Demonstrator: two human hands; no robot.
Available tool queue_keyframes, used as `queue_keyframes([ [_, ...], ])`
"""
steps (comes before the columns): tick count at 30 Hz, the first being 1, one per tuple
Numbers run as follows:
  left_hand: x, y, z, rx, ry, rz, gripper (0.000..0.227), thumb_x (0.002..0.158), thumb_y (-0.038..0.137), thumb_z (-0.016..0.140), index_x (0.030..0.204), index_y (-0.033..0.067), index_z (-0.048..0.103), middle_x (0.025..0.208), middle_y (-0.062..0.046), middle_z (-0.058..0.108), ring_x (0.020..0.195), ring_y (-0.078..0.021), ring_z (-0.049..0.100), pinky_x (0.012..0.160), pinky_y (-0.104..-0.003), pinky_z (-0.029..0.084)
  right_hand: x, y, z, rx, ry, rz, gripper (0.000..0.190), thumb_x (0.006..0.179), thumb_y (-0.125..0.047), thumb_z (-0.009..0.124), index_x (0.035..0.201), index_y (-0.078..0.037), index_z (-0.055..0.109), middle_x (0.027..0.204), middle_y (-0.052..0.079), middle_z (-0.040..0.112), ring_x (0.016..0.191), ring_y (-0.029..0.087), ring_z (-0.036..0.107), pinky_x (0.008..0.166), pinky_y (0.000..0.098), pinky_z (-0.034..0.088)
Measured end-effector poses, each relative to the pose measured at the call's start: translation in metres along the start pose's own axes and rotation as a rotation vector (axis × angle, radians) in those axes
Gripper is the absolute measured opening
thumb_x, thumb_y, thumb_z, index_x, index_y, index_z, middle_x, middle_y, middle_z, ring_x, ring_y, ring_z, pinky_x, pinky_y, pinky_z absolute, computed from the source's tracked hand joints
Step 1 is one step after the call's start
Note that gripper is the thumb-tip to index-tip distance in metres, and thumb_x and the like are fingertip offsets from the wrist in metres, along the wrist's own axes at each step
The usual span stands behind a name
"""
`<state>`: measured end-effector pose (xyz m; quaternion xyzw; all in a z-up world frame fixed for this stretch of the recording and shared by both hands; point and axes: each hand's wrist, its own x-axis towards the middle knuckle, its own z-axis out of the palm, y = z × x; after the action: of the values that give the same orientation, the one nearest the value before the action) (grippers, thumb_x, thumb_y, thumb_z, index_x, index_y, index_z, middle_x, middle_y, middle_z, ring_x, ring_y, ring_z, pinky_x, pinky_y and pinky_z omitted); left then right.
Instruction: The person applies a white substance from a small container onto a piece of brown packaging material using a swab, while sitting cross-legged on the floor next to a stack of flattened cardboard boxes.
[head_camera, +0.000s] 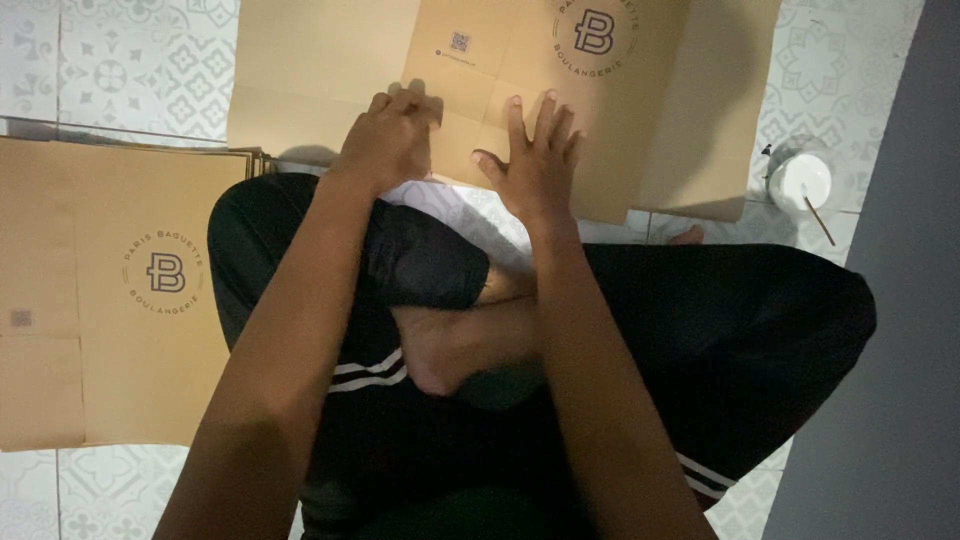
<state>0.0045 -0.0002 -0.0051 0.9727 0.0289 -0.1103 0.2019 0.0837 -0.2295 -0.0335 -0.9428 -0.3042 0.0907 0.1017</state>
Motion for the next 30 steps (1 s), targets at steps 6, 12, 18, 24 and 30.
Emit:
queue_keyframes([
  [6, -0.001, 0.003, -0.013, -0.036, -0.068, -0.014, 0.061, 0.072, 0.028, 0.092, 0.122, 0.0171, 0.059, 0.142, -0.015, 0.047, 0.125, -0.0479, 0.043, 0.084, -0.062, 0.053, -0.001, 0.001, 0.001, -0.018, 0.007, -0.013, 0.088, 0.105, -0.071, 0.056, 0.166, -0.019, 0.018, 0.167, 0.029, 0.004, 0.151, 0.059, 0.009, 0.118, 0.0758, 0.016],
  [12, 0.007, 0.009, 0.004, 0.063, 0.109, -0.045, 0.064, 0.072, 0.049, 0.091, 0.111, 0.0173, 0.051, 0.128, -0.021, 0.048, 0.116, -0.0483, 0.045, 0.083, -0.067, 0.047, -0.003, -0.01, -0.023, 0.146, -0.125, 0.043, 0.078, 0.105, -0.064, 0.046, 0.162, -0.019, 0.02, 0.168, 0.027, -0.001, 0.152, 0.057, -0.003, 0.119, 0.0726, 0.004],
  [18, 0.009, 0.011, 0.01, 0.098, 0.154, -0.085, 0.065, 0.083, 0.032, 0.073, 0.139, 0.0149, 0.047, 0.131, -0.025, 0.044, 0.114, -0.0501, 0.044, 0.086, -0.068, 0.044, -0.003, -0.018, -0.039, 0.105, -0.154, 0.05, 0.086, 0.102, -0.071, 0.04, 0.164, -0.016, 0.017, 0.168, 0.028, -0.001, 0.152, 0.056, -0.003, 0.12, 0.0719, 0.005],
  [24, 0.007, 0.013, 0.003, 0.184, 0.031, -0.09, 0.086, 0.076, 0.041, 0.087, 0.145, 0.0151, 0.045, 0.133, -0.022, 0.048, 0.115, -0.0453, 0.048, 0.087, -0.06, 0.046, -0.001, -0.016, -0.021, -0.081, 0.028, -0.027, 0.081, 0.1, -0.068, 0.059, 0.157, -0.018, 0.03, 0.163, 0.026, 0.019, 0.147, 0.057, 0.02, 0.112, 0.0738, 0.026],
  [30, 0.017, 0.02, -0.002, 0.014, 0.031, 0.082, 0.082, 0.078, 0.044, 0.072, 0.15, 0.0253, 0.038, 0.149, -0.021, 0.03, 0.142, -0.0484, 0.028, 0.106, -0.068, 0.028, 0.001, -0.026, -0.045, -0.081, -0.035, -0.005, 0.072, 0.1, -0.063, 0.061, 0.15, -0.016, 0.037, 0.157, 0.027, 0.028, 0.142, 0.055, 0.028, 0.109, 0.0692, 0.031],
])
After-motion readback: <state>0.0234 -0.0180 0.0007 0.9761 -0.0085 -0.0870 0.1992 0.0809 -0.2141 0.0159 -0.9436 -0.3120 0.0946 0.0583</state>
